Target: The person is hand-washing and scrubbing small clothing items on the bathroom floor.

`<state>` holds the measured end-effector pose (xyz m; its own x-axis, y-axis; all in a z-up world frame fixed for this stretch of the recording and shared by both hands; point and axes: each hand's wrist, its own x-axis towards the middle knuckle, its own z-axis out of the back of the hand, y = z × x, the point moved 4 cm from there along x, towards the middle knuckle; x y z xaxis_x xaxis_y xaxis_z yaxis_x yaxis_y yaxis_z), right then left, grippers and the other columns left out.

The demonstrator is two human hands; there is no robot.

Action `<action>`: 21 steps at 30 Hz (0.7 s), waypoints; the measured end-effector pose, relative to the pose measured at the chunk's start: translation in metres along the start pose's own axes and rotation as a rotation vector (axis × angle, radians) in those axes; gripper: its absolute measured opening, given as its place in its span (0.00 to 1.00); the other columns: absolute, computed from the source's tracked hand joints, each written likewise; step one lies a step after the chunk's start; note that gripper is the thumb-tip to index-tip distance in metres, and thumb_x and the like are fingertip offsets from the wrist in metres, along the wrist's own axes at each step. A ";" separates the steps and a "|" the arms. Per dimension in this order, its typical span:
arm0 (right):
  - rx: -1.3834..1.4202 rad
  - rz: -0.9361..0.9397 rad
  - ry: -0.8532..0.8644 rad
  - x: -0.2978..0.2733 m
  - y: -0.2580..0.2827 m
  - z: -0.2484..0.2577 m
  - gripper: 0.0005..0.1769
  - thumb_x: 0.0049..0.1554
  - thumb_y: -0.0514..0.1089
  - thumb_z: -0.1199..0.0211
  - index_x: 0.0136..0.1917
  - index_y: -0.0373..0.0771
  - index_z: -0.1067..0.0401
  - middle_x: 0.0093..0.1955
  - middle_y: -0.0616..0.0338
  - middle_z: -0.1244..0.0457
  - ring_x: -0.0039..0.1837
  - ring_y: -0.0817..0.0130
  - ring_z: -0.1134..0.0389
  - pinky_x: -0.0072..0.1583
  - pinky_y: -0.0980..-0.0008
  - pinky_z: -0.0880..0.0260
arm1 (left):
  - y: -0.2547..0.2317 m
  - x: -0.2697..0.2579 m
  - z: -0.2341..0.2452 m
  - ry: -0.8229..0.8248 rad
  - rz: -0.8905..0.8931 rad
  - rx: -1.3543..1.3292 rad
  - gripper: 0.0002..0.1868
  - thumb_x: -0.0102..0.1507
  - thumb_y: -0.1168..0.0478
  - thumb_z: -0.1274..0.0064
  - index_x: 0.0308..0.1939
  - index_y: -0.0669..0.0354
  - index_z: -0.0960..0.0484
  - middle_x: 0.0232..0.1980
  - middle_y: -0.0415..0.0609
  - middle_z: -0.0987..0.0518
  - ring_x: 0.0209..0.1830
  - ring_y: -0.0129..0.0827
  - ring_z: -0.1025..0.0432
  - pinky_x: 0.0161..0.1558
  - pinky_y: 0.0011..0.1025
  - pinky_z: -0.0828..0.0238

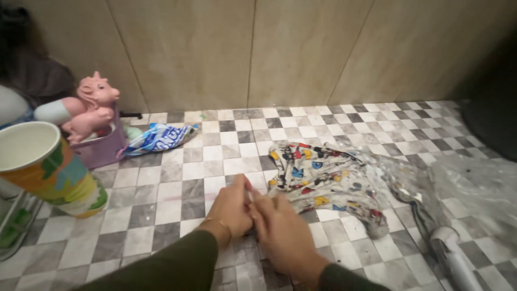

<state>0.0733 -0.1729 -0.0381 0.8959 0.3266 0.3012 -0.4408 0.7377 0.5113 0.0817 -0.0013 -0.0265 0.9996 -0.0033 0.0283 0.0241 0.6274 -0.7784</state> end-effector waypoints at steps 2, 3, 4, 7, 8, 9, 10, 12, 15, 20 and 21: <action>-0.132 0.073 -0.009 -0.002 -0.012 0.028 0.19 0.59 0.53 0.50 0.52 0.37 0.28 0.47 0.44 0.34 0.53 0.44 0.33 0.54 0.46 0.32 | -0.011 -0.004 0.001 0.033 0.000 0.025 0.18 0.54 0.69 0.44 0.47 0.60 0.29 0.31 0.58 0.18 0.36 0.52 0.21 0.42 0.43 0.25; -0.262 0.155 -0.015 -0.001 -0.015 0.040 0.22 0.55 0.55 0.47 0.50 0.34 0.29 0.46 0.45 0.34 0.52 0.43 0.33 0.53 0.45 0.32 | -0.015 -0.007 0.004 0.059 0.007 0.049 0.17 0.54 0.70 0.46 0.47 0.60 0.28 0.32 0.59 0.18 0.38 0.54 0.22 0.45 0.44 0.25; -0.266 0.155 -0.020 -0.002 -0.040 0.062 0.22 0.55 0.55 0.47 0.50 0.34 0.29 0.46 0.45 0.34 0.52 0.43 0.33 0.53 0.45 0.32 | -0.011 -0.006 0.007 0.057 0.000 0.047 0.17 0.54 0.70 0.46 0.47 0.60 0.28 0.32 0.59 0.18 0.38 0.54 0.22 0.45 0.44 0.25; -0.304 -0.589 0.000 -0.007 -0.124 0.103 0.28 0.68 0.61 0.55 0.58 0.38 0.23 0.46 0.32 0.32 0.47 0.39 0.27 0.48 0.46 0.27 | 0.006 -0.007 0.015 -0.039 0.004 0.154 0.11 0.55 0.67 0.47 0.43 0.57 0.22 0.36 0.62 0.20 0.43 0.58 0.25 0.47 0.50 0.29; -0.273 -0.519 -0.089 -0.005 -0.132 0.103 0.26 0.66 0.60 0.52 0.61 0.41 0.24 0.46 0.32 0.32 0.47 0.39 0.27 0.49 0.47 0.28 | 0.009 -0.002 0.007 -0.045 -0.035 0.180 0.09 0.55 0.66 0.47 0.39 0.56 0.18 0.38 0.62 0.19 0.44 0.58 0.24 0.49 0.49 0.28; -0.243 -0.448 -0.178 -0.004 -0.141 0.104 0.25 0.63 0.59 0.48 0.64 0.43 0.25 0.47 0.32 0.32 0.47 0.39 0.27 0.50 0.48 0.28 | 0.011 0.004 -0.002 -0.052 -0.073 0.206 0.09 0.54 0.65 0.47 0.35 0.55 0.14 0.39 0.62 0.18 0.44 0.58 0.23 0.51 0.48 0.27; -0.248 -0.468 -0.177 -0.007 -0.117 0.102 0.25 0.63 0.59 0.48 0.64 0.43 0.25 0.47 0.32 0.32 0.47 0.39 0.27 0.50 0.48 0.28 | 0.012 0.006 -0.015 -0.032 -0.079 0.203 0.09 0.54 0.65 0.47 0.35 0.55 0.14 0.39 0.62 0.18 0.44 0.58 0.23 0.51 0.48 0.27; -0.059 -0.604 -0.060 -0.001 -0.073 0.090 0.28 0.68 0.64 0.52 0.60 0.43 0.23 0.48 0.36 0.29 0.52 0.43 0.27 0.57 0.50 0.32 | 0.005 0.009 -0.020 -0.398 -0.318 0.068 0.08 0.53 0.63 0.48 0.22 0.62 0.16 0.35 0.61 0.19 0.43 0.57 0.23 0.47 0.45 0.26; -0.168 -0.231 -0.226 0.002 -0.042 0.059 0.27 0.61 0.60 0.48 0.67 0.47 0.28 0.53 0.39 0.35 0.52 0.40 0.31 0.51 0.48 0.30 | -0.027 0.035 -0.021 -0.290 0.126 -0.364 0.18 0.61 0.56 0.57 0.32 0.52 0.09 0.35 0.55 0.15 0.40 0.47 0.19 0.45 0.39 0.24; -0.118 -0.367 -0.071 -0.003 -0.044 0.074 0.27 0.61 0.62 0.50 0.70 0.56 0.31 0.53 0.47 0.36 0.52 0.46 0.30 0.53 0.50 0.29 | 0.011 0.058 -0.014 -0.239 0.089 -0.223 0.21 0.64 0.53 0.57 0.29 0.67 0.17 0.31 0.66 0.20 0.36 0.56 0.22 0.43 0.45 0.27; -0.222 -0.381 0.000 -0.013 -0.059 0.077 0.27 0.61 0.62 0.51 0.70 0.59 0.31 0.55 0.48 0.37 0.53 0.46 0.30 0.53 0.50 0.29 | 0.030 0.056 -0.012 -0.151 -0.065 -0.080 0.23 0.66 0.52 0.59 0.30 0.69 0.19 0.31 0.71 0.22 0.36 0.60 0.24 0.41 0.49 0.28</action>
<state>0.0834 -0.2659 -0.0098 0.9922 0.0063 0.1249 -0.0562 0.9145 0.4007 0.1390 0.0076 -0.0561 0.9824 0.0784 0.1694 0.0961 0.5656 -0.8190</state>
